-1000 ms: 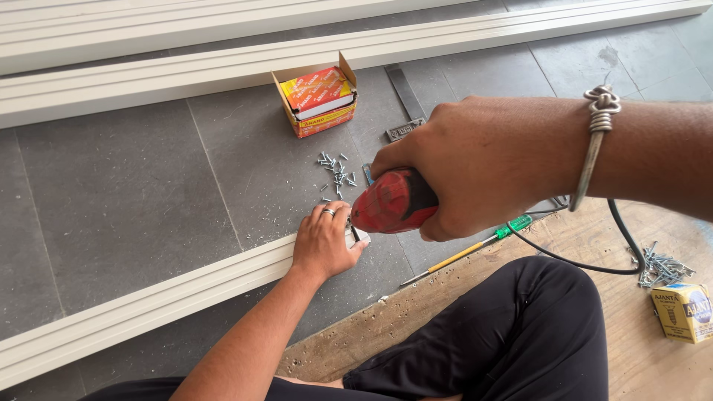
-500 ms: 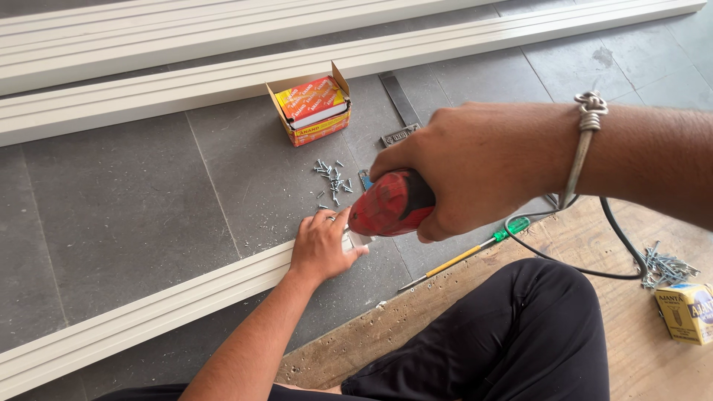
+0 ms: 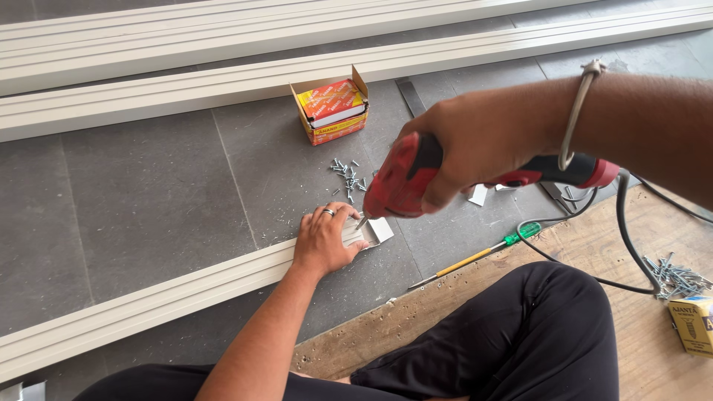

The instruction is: The person sits on the floor and uses a red corded drill to attach metal brackets to white plastic molding pieces. They handle multiple molding pieces, align brackets, and drive screws to secure them.

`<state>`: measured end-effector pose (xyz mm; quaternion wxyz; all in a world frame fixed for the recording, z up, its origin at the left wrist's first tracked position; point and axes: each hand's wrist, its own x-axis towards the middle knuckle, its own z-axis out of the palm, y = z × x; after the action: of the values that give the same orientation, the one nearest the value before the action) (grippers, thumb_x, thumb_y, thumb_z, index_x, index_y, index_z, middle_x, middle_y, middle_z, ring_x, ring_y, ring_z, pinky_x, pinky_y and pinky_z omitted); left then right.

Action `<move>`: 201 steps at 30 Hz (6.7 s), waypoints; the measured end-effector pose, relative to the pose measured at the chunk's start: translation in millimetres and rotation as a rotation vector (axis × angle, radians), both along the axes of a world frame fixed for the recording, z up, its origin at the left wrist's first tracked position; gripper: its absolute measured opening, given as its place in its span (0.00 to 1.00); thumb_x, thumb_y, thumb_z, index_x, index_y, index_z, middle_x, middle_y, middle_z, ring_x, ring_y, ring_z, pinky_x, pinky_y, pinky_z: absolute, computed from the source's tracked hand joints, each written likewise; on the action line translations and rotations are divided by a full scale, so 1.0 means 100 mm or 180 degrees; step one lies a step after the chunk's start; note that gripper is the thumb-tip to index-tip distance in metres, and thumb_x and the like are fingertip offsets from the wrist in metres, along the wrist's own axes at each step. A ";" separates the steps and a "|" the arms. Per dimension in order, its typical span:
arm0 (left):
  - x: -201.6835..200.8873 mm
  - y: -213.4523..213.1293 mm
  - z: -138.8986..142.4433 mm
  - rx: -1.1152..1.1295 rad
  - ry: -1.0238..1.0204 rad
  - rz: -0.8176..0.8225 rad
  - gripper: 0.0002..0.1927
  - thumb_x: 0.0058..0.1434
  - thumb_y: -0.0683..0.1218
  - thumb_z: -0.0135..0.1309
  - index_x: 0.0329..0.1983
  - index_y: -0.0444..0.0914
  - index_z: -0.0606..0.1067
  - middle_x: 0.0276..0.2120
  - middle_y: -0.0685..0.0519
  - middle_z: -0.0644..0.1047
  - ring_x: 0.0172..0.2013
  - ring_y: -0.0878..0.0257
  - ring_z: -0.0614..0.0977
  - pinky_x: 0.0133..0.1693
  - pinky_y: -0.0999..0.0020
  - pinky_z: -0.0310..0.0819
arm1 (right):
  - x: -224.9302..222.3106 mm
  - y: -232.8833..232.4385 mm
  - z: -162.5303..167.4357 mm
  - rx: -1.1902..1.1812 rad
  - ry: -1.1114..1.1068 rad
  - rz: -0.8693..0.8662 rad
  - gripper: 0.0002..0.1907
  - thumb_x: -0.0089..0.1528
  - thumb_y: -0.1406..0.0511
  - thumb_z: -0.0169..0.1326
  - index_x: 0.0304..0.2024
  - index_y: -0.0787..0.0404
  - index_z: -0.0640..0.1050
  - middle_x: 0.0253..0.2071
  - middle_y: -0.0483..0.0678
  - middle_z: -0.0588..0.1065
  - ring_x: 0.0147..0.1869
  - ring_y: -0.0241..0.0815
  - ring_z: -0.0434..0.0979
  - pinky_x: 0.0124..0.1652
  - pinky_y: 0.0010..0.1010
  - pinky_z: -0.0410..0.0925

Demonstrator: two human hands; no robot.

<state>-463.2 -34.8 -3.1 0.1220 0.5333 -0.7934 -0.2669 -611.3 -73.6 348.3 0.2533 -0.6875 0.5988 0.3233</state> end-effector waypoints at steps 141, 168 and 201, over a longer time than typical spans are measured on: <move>-0.99 0.10 0.12 0.0067 -0.2092 0.0401 0.17 0.65 0.45 0.51 0.50 0.27 0.74 0.43 0.42 0.79 0.44 0.53 0.83 0.34 0.60 0.84 | -2.38 0.60 -3.45 -0.1046 -0.0451 -0.0185 0.15 0.55 0.64 0.59 0.45 0.54 0.84 0.45 0.53 0.82 0.52 0.53 0.82 0.55 0.40 0.73; 0.13 0.90 1.42 0.1109 0.6523 0.2370 0.34 0.60 0.74 0.33 0.40 0.43 0.74 0.28 0.55 0.70 0.32 0.58 0.73 0.46 0.50 0.70 | -0.69 1.23 -2.57 -0.1613 -0.3520 -0.0464 0.12 0.62 0.57 0.57 0.45 0.54 0.79 0.41 0.47 0.83 0.40 0.47 0.86 0.41 0.36 0.77; 0.82 0.15 0.86 0.1583 0.5986 0.3381 0.27 0.68 0.56 0.46 0.17 0.47 0.51 0.13 0.60 0.49 0.17 0.67 0.49 0.24 0.67 0.46 | -1.65 -1.52 -2.91 -0.1869 0.0313 0.1415 0.31 0.61 0.72 0.53 0.62 0.34 0.72 0.68 0.45 0.65 0.68 0.48 0.68 0.60 0.37 0.69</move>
<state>-381.6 -20.2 82.8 0.6643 0.4002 0.0208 -0.6310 -776.2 -225.1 57.5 -0.0601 -0.8278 0.5136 0.2175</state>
